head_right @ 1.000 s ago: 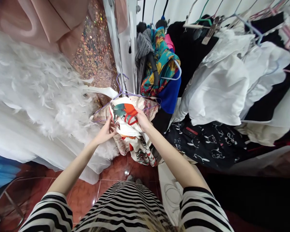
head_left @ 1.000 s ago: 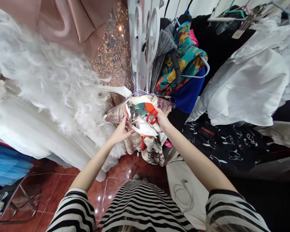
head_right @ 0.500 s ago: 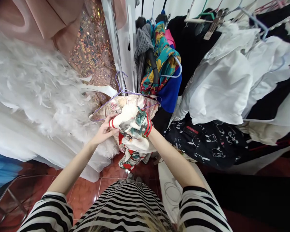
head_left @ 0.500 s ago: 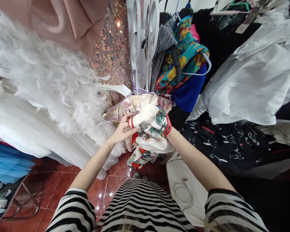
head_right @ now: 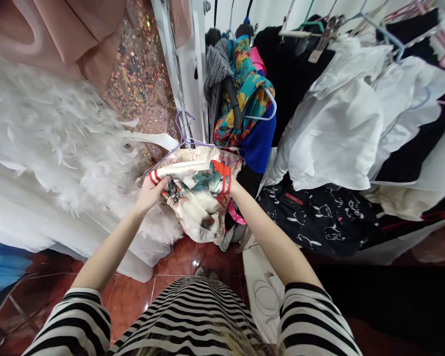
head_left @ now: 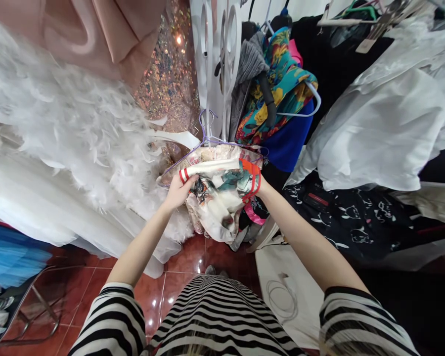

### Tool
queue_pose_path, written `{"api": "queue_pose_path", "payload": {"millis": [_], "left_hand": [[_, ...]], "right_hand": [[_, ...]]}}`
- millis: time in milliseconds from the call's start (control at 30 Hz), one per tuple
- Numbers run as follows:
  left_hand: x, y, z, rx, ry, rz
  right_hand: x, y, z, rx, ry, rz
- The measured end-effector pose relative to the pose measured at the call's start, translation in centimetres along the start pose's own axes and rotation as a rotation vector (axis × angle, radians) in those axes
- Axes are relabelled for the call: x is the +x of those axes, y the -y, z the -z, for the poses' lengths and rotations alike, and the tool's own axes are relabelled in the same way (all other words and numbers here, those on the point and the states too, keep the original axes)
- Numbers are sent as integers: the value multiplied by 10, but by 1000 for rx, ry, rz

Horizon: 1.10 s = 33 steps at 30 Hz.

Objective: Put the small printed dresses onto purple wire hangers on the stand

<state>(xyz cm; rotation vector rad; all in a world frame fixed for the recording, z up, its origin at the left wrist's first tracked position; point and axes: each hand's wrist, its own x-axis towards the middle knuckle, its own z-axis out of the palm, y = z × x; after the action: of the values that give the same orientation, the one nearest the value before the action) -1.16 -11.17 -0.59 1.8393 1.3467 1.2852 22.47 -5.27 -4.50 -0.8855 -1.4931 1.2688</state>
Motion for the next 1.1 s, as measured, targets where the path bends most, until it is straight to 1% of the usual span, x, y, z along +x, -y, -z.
{"api": "queue_pose_path", "payload": {"millis": [67, 133, 200, 233, 267, 300, 367, 467, 533, 600, 700, 800, 833, 933, 1000, 1100], "left_hand": [[1, -1, 4, 30, 5, 9], [1, -1, 6, 40, 23, 4], [0, -2, 6, 49, 53, -13], [0, -2, 5, 60, 80, -22], [0, -3, 4, 73, 111, -31], [0, -3, 2, 90, 146, -39], [0, -4, -3, 129, 211, -55], [1, -5, -12, 186, 278, -83], [1, -7, -16, 212, 290, -97], [-1, -8, -18, 225, 281, -98], [-4, -9, -15, 217, 291, -99], [-7, -4, -9, 135, 314, -94], [-7, -1, -7, 89, 310, -66], [-4, 13, -2, -52, 294, 77], [-2, 21, 0, -106, 370, 133], [-1, 25, -4, -146, 542, 104]], "right_hand": [[1, 3, 16, 28, 65, -5], [0, 8, 32, -32, 221, 33], [-3, 15, 46, -193, 398, 103], [-4, 20, 49, -300, 443, 144], [-7, 26, 49, -408, 459, 188], [-10, 31, 45, -502, 450, 234], [-14, 42, 27, -610, 442, 318], [-17, 50, -14, -630, 454, 403], [-15, 47, -35, -681, 424, 395], [-10, 41, -46, -730, 420, 352], [-3, 34, -45, -746, 478, 331], [-1, 35, -39, -707, 496, 340], [-2, 36, -38, -680, 487, 345], [-7, 40, -36, -591, 462, 373], [-9, 42, -36, -560, 468, 383], [-11, 40, -36, -541, 506, 377]]}}
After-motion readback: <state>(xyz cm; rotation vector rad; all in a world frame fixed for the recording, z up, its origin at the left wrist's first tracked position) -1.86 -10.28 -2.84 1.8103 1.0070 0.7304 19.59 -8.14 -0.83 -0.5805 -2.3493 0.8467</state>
